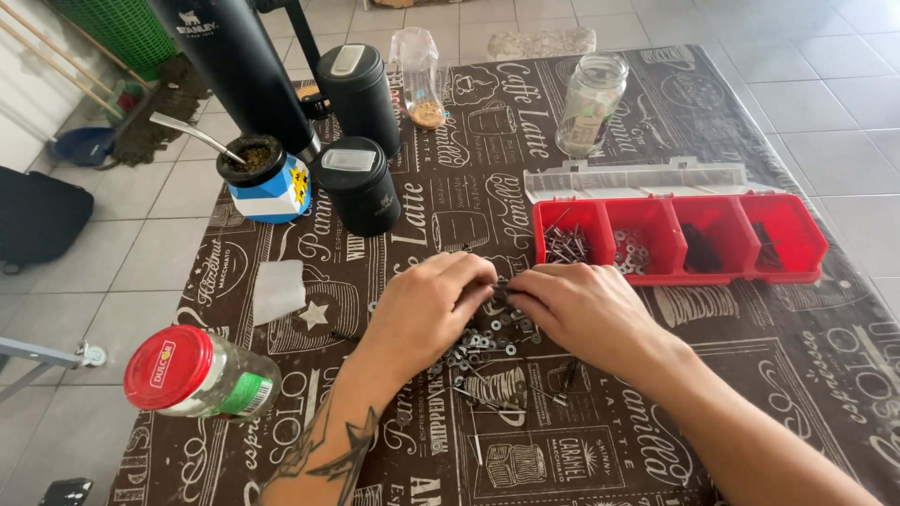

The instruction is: The person sorts small metal fasteners, including screws, nuts, and washers, from a pile on a table into compartments of a red plastic organizer. The person picks up items by hand and places them into the organizer.

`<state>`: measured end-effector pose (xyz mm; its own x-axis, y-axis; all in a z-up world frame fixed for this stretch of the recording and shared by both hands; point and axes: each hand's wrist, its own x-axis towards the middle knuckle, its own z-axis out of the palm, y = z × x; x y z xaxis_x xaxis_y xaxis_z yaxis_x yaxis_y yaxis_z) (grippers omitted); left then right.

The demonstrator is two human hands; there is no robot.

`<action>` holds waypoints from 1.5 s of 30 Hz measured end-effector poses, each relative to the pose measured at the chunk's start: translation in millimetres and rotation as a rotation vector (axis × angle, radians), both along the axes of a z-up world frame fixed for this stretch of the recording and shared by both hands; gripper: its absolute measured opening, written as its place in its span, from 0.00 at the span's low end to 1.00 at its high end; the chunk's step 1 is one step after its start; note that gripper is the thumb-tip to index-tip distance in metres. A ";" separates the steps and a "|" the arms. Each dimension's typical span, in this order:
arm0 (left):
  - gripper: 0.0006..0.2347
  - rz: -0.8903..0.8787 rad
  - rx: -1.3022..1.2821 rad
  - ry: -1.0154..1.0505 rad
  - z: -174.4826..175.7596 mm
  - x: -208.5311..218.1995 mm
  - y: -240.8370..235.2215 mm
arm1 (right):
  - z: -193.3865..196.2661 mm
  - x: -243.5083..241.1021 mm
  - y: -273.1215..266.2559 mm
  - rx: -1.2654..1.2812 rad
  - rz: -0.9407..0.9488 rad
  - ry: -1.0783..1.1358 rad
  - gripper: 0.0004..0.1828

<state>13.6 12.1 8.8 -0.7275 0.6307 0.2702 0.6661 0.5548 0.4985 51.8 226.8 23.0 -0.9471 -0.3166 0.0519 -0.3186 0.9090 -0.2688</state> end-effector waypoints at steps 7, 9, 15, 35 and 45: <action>0.06 -0.062 0.219 -0.067 10.0 9.7 1.1 | -9.0 -0.7 1.8 -0.086 0.029 0.133 0.06; 0.05 -0.123 0.316 0.064 8.2 7.2 1.4 | -9.3 -0.6 1.0 -0.131 0.057 0.150 0.08; 0.05 -0.067 0.316 0.114 7.2 -0.4 -1.3 | 0.3 2.1 2.3 -0.338 0.126 0.285 0.06; 0.03 0.174 0.384 0.114 37.7 -5.5 -30.2 | 63.0 -11.7 120.2 0.012 -0.869 -0.127 0.19; 0.14 0.427 -0.410 -0.331 40.8 -17.1 -46.8 | 69.9 -0.1 64.5 -0.071 -0.750 -0.021 0.14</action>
<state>-3.5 -34.7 49.6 -0.9389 0.2734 -0.2090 0.1949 0.9230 0.3318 51.7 291.3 92.9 -0.9083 0.4175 0.0273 0.3854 0.8603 -0.3337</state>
